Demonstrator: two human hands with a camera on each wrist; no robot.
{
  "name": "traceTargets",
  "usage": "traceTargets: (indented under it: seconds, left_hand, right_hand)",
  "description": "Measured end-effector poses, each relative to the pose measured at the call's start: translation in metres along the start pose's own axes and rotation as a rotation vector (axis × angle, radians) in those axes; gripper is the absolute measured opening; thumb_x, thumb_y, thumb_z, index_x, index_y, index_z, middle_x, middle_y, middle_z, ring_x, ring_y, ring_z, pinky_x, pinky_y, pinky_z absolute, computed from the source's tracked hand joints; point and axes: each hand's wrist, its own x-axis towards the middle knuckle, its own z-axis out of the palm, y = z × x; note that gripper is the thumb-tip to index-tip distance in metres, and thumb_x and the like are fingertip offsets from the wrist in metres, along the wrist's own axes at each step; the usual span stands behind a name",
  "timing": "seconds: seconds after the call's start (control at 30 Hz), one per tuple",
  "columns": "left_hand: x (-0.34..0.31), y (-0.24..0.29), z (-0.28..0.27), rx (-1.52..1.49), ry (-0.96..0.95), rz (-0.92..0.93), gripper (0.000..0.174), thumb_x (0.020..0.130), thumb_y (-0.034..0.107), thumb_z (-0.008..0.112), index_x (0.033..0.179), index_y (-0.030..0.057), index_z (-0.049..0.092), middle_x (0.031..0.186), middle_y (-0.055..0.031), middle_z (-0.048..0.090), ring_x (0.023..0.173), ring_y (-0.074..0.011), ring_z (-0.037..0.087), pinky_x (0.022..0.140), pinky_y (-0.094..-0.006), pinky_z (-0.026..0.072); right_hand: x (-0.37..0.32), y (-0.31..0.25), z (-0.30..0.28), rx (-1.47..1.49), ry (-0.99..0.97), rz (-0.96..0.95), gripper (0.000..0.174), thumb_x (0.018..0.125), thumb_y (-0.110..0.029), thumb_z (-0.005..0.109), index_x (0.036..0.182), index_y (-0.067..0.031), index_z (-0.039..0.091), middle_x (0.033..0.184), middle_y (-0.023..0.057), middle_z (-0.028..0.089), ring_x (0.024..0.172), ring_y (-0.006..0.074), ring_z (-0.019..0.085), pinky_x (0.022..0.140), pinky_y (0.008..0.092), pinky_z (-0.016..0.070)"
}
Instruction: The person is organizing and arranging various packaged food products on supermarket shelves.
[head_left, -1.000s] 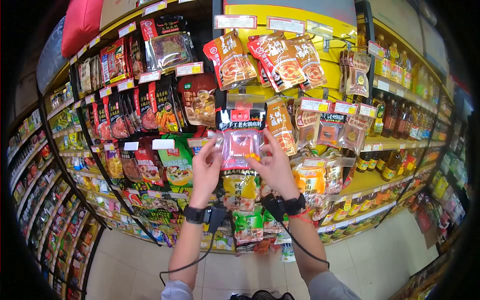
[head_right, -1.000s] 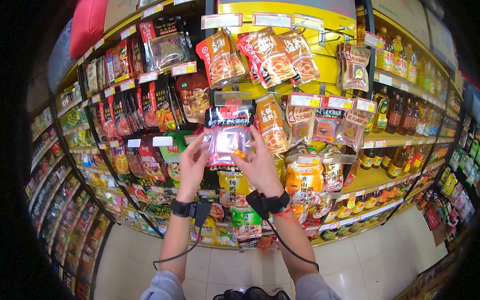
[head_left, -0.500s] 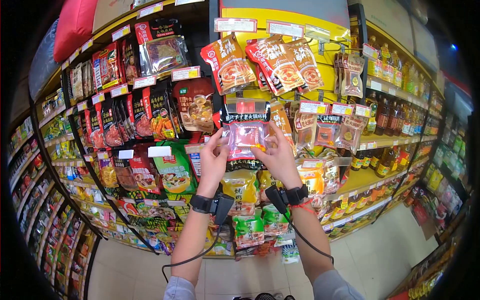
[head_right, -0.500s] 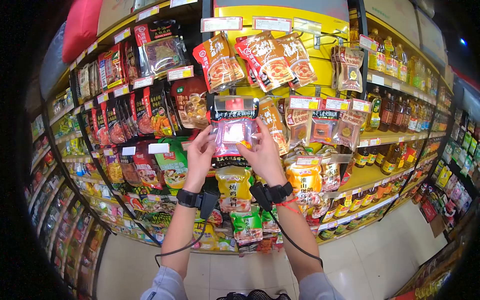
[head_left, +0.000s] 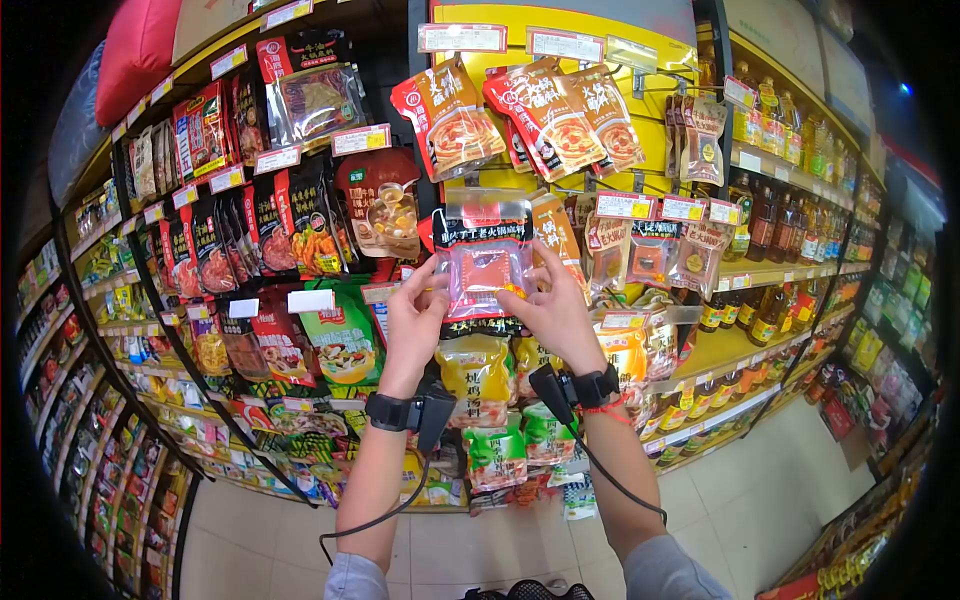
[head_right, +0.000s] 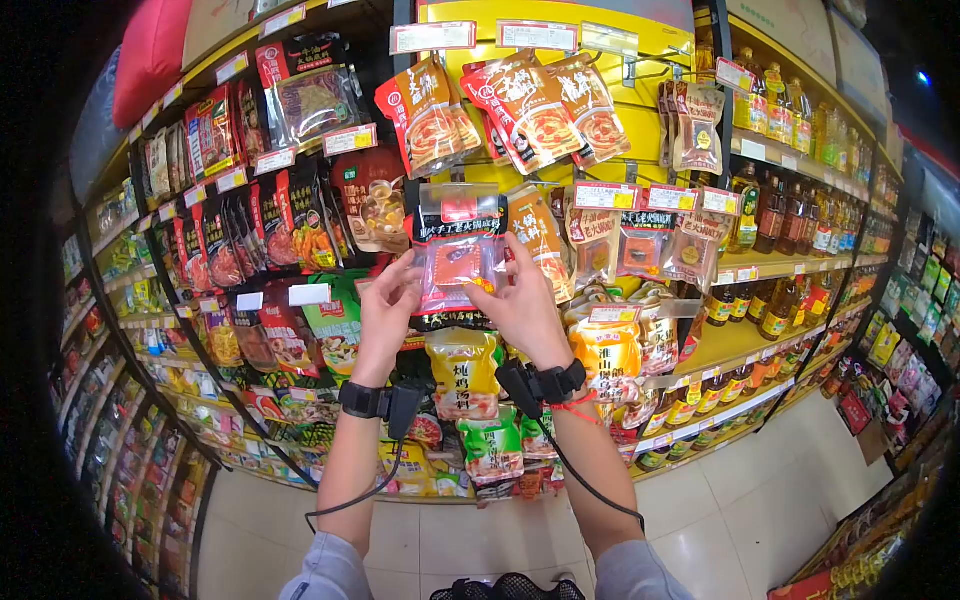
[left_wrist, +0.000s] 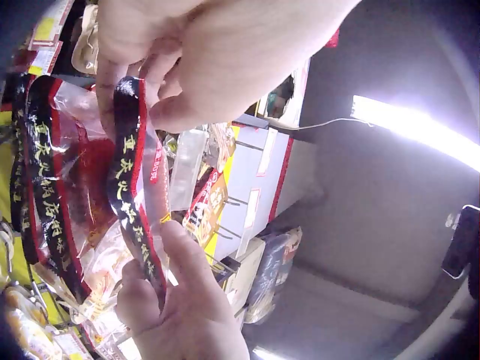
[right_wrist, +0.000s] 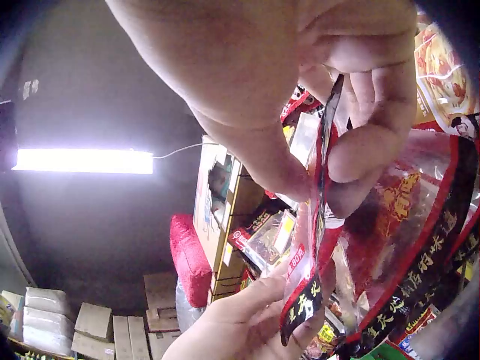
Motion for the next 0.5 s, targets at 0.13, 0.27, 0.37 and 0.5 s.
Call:
traceTargets:
  seconds: [0.13,0.27,0.37,0.5]
  left_hand:
    - [-0.002,-0.016,0.0,0.033,0.029,0.035,0.048,0.087,-0.003,0.055,0.134,0.0044,0.05,0.107,-0.0075,0.063,0.09,-0.0095,0.057,0.08,-0.0241,0.0482]
    - [-0.009,-0.026,-0.003,0.049,0.089,0.074,0.045,0.086,-0.001,0.058,0.13,0.0028,0.053,0.101,-0.0054,0.063,0.08,-0.0078,0.055,0.075,-0.0225,0.0478]
    - [-0.015,-0.032,-0.008,-0.002,0.111,0.011,0.04,0.088,0.004,0.06,0.128,0.0027,0.055,0.094,-0.0014,0.059,0.077,-0.0059,0.053,0.069,-0.021,0.0478]
    - [-0.02,-0.027,-0.004,-0.11,0.119,0.01,0.036,0.091,0.012,0.061,0.125,0.004,0.052,0.09,0.0009,0.054,0.079,-0.0045,0.053,0.059,-0.0201,0.0486]
  right_hand:
    - [-0.006,0.011,0.0,-0.098,0.035,-0.082,0.082,0.075,-0.016,0.076,0.142,0.0013,0.032,0.09,0.0099,0.061,0.063,0.0111,0.059,0.056,0.0266,0.0476]
    - [-0.022,0.012,0.0,-0.137,0.027,-0.116,0.079,0.077,-0.016,0.074,0.142,-0.0004,0.032,0.089,0.011,0.062,0.064,0.0148,0.06,0.058,0.0288,0.0482]
    - [-0.032,0.015,-0.001,-0.064,0.007,-0.106,0.076,0.079,-0.015,0.072,0.142,-0.0009,0.031,0.09,0.0114,0.063,0.067,0.0153,0.061,0.059,0.0286,0.049]
    - [-0.044,0.019,-0.005,-0.026,0.043,-0.086,0.058,0.086,-0.01,0.066,0.134,-0.0011,0.036,0.09,0.0103,0.062,0.073,0.0148,0.061,0.063,0.0269,0.0497]
